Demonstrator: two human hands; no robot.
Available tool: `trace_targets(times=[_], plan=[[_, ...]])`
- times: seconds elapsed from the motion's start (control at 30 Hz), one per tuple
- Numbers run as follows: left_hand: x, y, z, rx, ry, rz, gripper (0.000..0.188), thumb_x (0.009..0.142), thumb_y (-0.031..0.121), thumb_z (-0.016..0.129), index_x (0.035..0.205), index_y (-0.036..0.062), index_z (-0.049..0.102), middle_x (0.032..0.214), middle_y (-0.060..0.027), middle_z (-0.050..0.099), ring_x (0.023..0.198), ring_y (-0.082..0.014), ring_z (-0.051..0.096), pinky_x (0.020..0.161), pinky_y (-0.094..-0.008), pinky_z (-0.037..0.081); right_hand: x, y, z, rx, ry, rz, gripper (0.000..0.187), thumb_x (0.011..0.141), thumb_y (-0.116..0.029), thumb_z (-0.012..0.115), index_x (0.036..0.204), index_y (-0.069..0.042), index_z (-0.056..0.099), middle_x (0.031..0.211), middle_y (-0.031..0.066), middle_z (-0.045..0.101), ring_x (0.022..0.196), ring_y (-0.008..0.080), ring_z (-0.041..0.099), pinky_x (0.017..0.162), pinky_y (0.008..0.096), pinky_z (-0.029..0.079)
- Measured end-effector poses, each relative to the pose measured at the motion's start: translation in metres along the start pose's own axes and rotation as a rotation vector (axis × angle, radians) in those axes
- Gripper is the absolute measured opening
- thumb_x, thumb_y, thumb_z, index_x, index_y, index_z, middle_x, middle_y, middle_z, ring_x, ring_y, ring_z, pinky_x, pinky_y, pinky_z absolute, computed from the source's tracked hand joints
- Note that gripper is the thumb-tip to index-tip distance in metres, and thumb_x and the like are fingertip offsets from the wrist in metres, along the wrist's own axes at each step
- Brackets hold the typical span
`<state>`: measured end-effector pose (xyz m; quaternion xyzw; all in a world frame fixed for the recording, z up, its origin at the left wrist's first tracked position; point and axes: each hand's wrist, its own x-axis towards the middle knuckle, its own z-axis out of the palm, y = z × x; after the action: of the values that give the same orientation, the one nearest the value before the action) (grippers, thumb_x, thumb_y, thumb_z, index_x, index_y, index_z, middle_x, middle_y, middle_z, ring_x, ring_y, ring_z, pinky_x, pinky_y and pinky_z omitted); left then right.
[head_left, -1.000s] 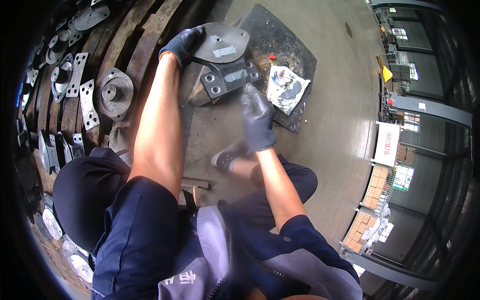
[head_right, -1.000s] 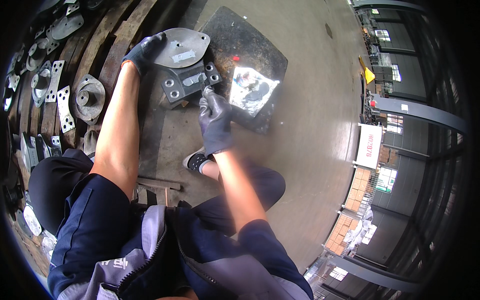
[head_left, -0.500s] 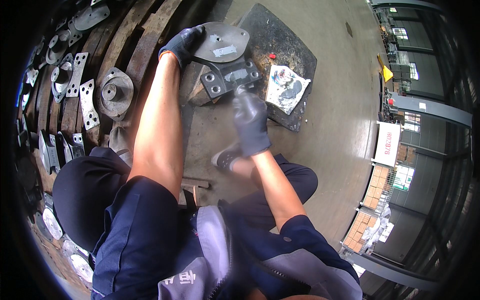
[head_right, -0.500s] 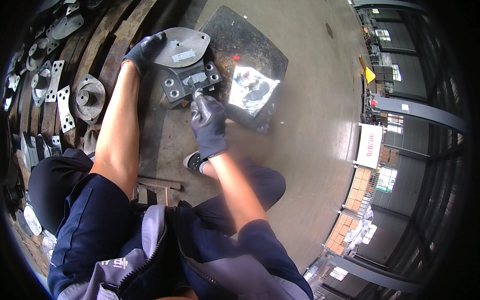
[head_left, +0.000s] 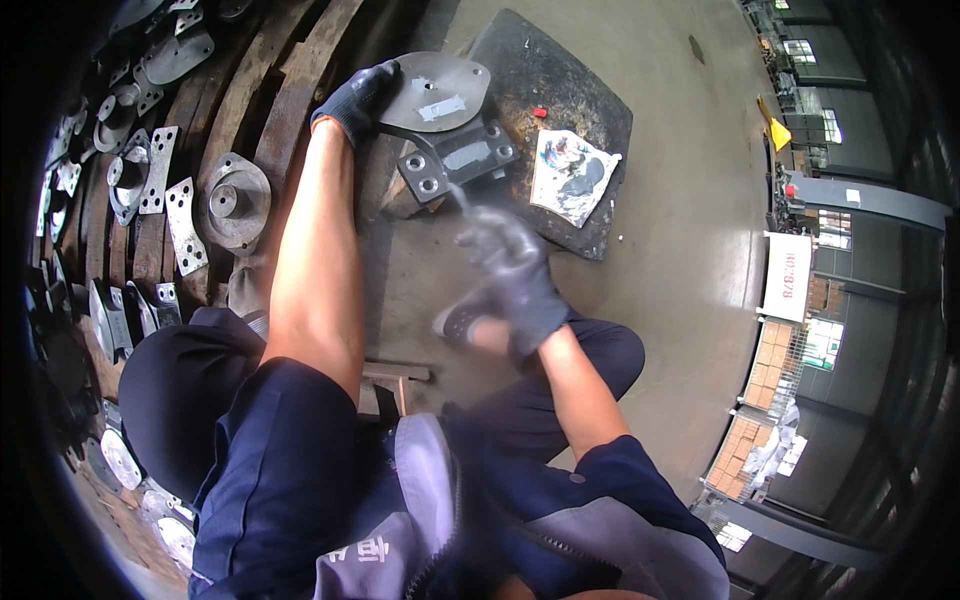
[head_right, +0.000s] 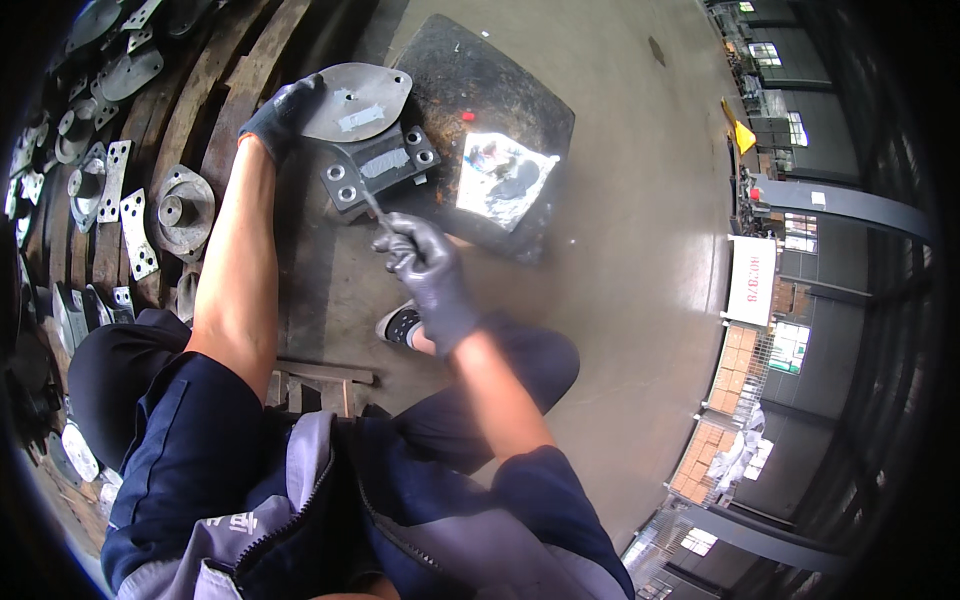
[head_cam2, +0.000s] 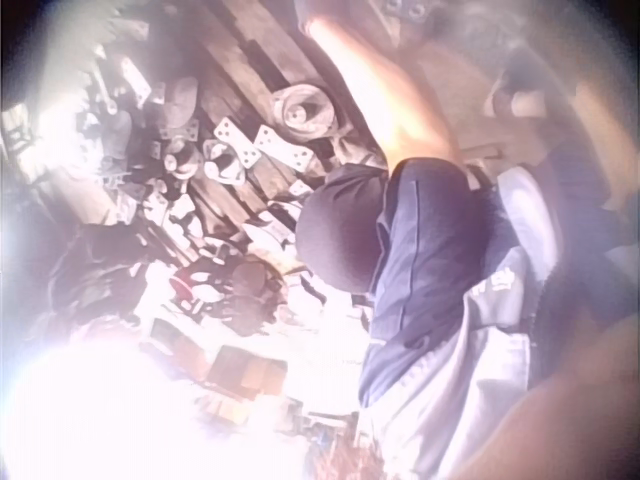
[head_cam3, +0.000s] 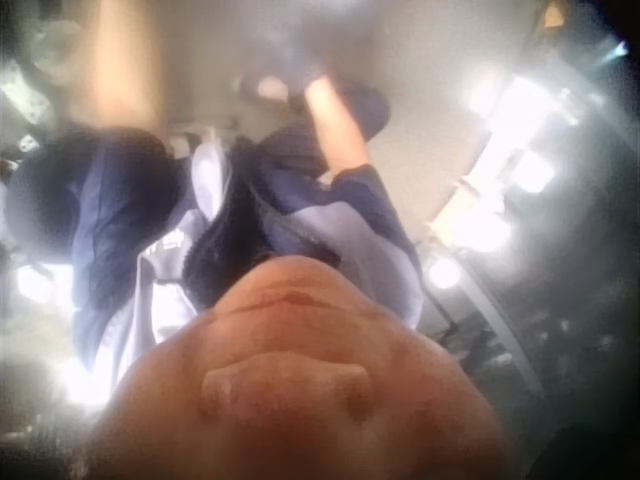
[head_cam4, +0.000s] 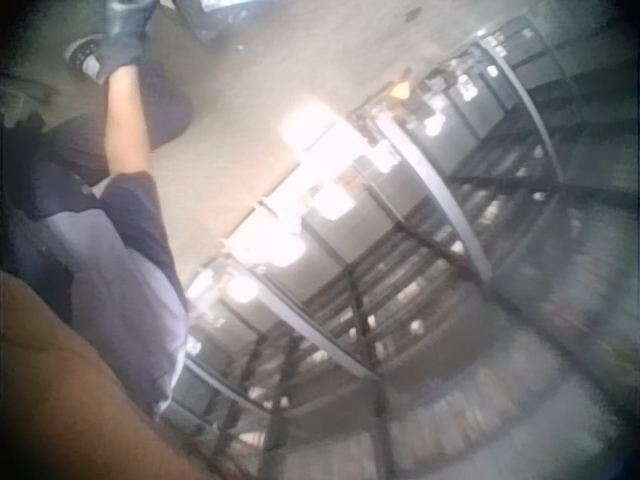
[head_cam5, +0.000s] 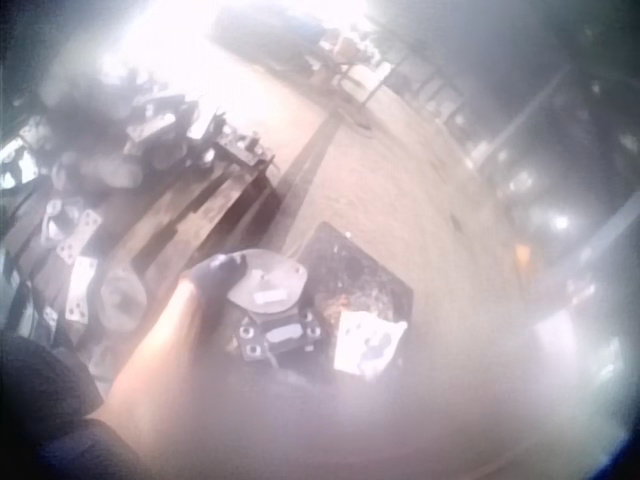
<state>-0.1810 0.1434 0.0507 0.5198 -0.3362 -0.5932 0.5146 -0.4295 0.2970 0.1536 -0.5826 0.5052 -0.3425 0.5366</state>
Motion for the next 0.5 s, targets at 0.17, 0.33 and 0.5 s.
trace_targets(times=[0.17, 0.33, 0.5], plan=[[0.017, -0.012, -0.010, -0.266, -0.084, -0.104, 0.031, 0.088, 0.029, 0.056, 0.107, 0.0048, 0.061, 0.098, -0.0053, 0.065, 0.085, -0.0135, 0.061, 0.075, -0.0272, 0.049, -0.006, -0.018, -0.035, 0.195, -0.013, 0.327, 0.028, 0.091, -0.016, 0.048, 0.116, -0.005, 0.051, 0.087, 0.0064, 0.061, 0.070, 0.0109, 0.055, 0.061, 0.0227, 0.046], [-0.031, 0.019, 0.003, -0.560, 0.126, -0.262, 0.027, 0.084, 0.026, 0.063, 0.102, 0.0061, 0.064, 0.093, -0.0040, 0.066, 0.084, -0.0139, 0.061, 0.077, -0.0291, 0.049, 0.000, -0.016, -0.033, 0.324, 0.145, 0.249, 0.024, 0.093, -0.025, 0.046, 0.101, -0.006, 0.059, 0.077, 0.0010, 0.056, 0.063, 0.0085, 0.050, 0.056, 0.0237, 0.042], [-0.057, 0.043, 0.011, -0.143, 0.007, 0.077, 0.021, 0.077, 0.019, 0.063, 0.088, 0.0023, 0.068, 0.081, -0.0087, 0.065, 0.072, -0.0150, 0.059, 0.067, -0.0309, 0.049, -0.006, -0.034, -0.071, 0.528, 0.143, -0.006, 0.036, 0.090, -0.020, 0.053, 0.121, -0.002, 0.051, 0.115, 0.0086, 0.053, 0.096, 0.0154, 0.053, 0.080, 0.0321, 0.045]])
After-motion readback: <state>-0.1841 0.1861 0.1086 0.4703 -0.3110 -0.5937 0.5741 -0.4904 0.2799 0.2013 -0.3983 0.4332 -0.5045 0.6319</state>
